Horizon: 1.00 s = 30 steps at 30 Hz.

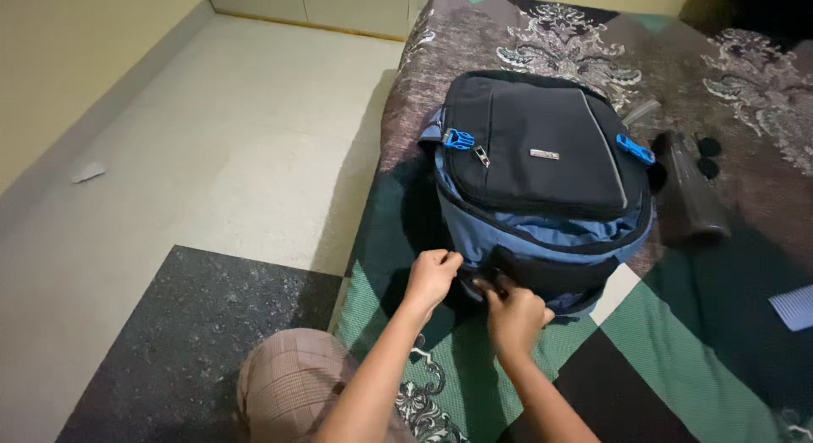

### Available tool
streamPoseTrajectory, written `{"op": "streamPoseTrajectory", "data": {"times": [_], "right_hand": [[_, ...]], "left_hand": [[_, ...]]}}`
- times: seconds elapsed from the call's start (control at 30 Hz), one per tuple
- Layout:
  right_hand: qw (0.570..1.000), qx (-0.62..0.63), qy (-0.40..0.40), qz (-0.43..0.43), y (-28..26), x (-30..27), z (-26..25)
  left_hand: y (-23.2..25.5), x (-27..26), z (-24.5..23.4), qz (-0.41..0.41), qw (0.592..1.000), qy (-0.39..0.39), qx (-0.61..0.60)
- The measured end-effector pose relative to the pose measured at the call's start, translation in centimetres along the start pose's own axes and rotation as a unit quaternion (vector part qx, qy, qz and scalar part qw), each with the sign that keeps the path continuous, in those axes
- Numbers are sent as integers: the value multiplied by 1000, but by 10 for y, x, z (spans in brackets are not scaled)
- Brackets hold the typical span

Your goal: The person packs a backpack with daily essentials. They place a white bucket hat, a purple hair clip, a blue comb, and a black water bottle into the bag's compartments and zip them closed.

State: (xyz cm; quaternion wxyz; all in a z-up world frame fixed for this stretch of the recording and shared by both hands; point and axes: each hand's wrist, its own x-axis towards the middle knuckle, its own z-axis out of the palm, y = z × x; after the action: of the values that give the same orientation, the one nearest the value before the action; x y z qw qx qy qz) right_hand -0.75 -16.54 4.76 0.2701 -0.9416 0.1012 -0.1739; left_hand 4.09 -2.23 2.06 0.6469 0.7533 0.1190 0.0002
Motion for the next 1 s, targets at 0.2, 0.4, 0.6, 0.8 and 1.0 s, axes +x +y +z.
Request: {"op": "streamPoseTrajectory", "data": {"times": [0.2,0.4,0.6,0.8,1.0], "right_hand": [[1000,-12,-10,7,3,-4,0],[999,38,-16,7,3,-10,-5],[997,56,19,-48,4,-15,-9],[999,-26,19,-19,-5,-11,-9],[999,-34,7,-4,-5,-8,-5]], "left_hand": [[-4,-4,-3,37,996,17,84],[1,-25,-20,146,976,-17,159],[33,-58,-31,101,967,-33,233],[51,-73,-34,122,952,-30,280],[52,-80,-31,145,948,-46,280]]}}
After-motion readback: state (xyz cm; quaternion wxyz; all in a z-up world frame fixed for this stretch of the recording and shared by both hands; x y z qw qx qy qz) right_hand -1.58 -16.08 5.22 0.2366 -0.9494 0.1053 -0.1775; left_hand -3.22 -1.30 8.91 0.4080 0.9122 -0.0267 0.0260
